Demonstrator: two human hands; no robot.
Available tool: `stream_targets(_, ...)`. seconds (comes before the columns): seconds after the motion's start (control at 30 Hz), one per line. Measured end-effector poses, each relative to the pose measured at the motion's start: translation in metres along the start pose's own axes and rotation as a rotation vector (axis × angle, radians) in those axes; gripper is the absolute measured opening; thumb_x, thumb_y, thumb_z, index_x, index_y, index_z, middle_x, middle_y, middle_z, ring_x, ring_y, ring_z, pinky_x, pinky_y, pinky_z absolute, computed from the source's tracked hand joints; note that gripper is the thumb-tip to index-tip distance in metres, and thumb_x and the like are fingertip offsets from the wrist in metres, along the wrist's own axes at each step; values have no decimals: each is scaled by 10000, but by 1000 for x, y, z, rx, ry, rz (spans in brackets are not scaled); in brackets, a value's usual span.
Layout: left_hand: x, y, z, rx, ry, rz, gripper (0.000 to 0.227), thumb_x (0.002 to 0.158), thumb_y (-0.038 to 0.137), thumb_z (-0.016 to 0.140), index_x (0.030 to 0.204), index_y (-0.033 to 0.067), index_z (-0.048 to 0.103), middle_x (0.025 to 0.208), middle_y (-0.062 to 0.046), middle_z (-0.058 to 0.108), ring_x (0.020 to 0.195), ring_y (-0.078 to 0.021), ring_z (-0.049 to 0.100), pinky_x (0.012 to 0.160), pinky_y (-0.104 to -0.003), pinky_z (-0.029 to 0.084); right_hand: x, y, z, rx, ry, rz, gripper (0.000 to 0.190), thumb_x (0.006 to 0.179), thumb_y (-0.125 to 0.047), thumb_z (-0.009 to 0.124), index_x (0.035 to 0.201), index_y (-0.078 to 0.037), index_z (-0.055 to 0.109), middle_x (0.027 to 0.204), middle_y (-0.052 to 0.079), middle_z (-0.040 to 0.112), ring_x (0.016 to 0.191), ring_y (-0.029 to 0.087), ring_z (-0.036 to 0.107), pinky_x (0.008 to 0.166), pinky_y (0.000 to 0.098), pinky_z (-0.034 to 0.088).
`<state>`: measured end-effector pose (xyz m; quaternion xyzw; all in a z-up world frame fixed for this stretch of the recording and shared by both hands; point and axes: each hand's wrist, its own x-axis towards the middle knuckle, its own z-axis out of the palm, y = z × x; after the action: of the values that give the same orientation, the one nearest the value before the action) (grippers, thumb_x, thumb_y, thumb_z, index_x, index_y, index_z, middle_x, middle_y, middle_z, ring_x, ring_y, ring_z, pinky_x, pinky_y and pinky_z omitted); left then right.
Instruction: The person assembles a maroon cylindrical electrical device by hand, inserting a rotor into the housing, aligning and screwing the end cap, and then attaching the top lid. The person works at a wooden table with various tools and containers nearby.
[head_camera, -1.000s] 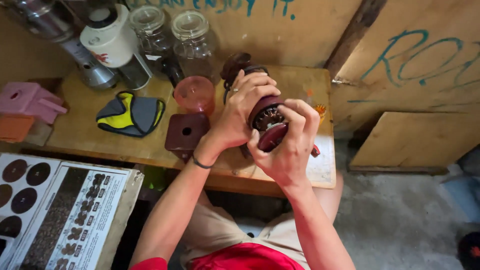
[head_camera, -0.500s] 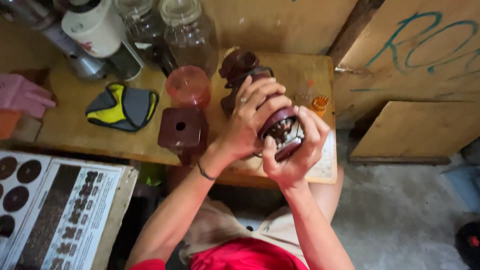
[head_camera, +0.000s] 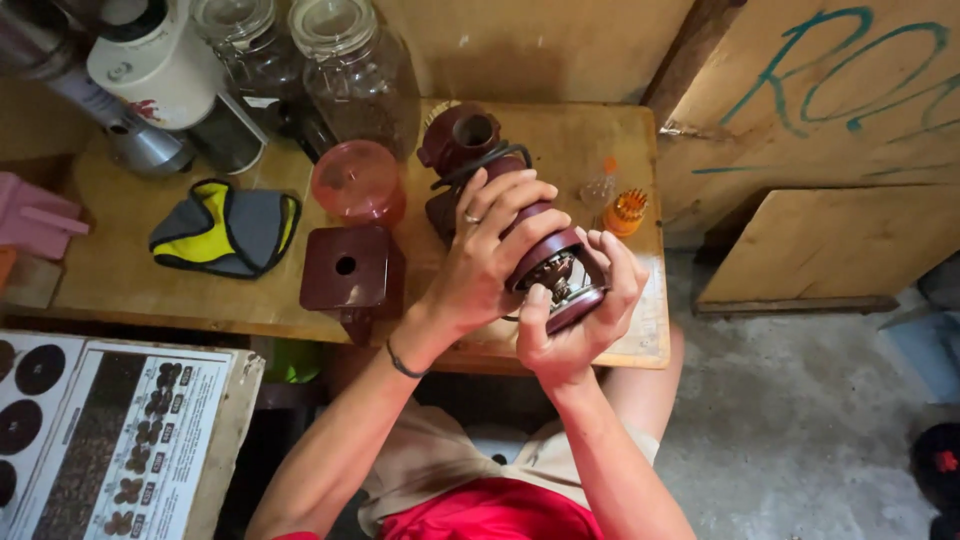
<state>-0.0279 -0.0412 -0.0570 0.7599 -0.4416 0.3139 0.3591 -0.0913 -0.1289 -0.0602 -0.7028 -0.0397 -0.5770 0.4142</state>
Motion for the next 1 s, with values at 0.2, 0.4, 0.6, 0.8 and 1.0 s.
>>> stream_targets(0.2,4,2,-1,-8,27,9,562,548,141,741,1067,180,529,1135,-49,465,1131,-263,396,1019,-434,154,-7,-7,-1,63,10,317,594,741,-266,568,1207,-8,306,1029,127,441,888,177,480,766,327,450)
stream_targets(0.4,2,2,-1,-22,54,12,534,576,151,724,1072,179,527,1137,-51,465,1136,-263,392,1022,-439,147,-4,-9,4,27,6,187,580,725,-265,585,1175,23,358,1058,138,421,984,221,475,797,321,455)
stream_targets(0.6,4,4,-3,-6,50,12,543,562,161,730,1068,175,531,1142,-53,463,1140,-262,387,1026,-436,143,-2,-4,4,-2,-1,134,561,707,-247,570,1155,35,382,1026,140,421,926,228,497,773,314,465)
stream_targets(0.8,3,2,0,13,54,20,472,617,188,682,1062,162,528,1132,-60,463,1135,-265,385,1017,-435,144,-5,-4,5,-21,35,155,566,692,-258,576,1142,34,396,983,141,428,877,222,505,776,314,462)
stream_targets(1.0,4,-1,-2,33,18,31,529,587,168,722,1077,154,522,1142,-66,460,1138,-273,383,1020,-438,144,-9,0,0,68,-34,363,590,711,-260,583,1186,-29,318,991,111,430,843,184,511,745,316,449)
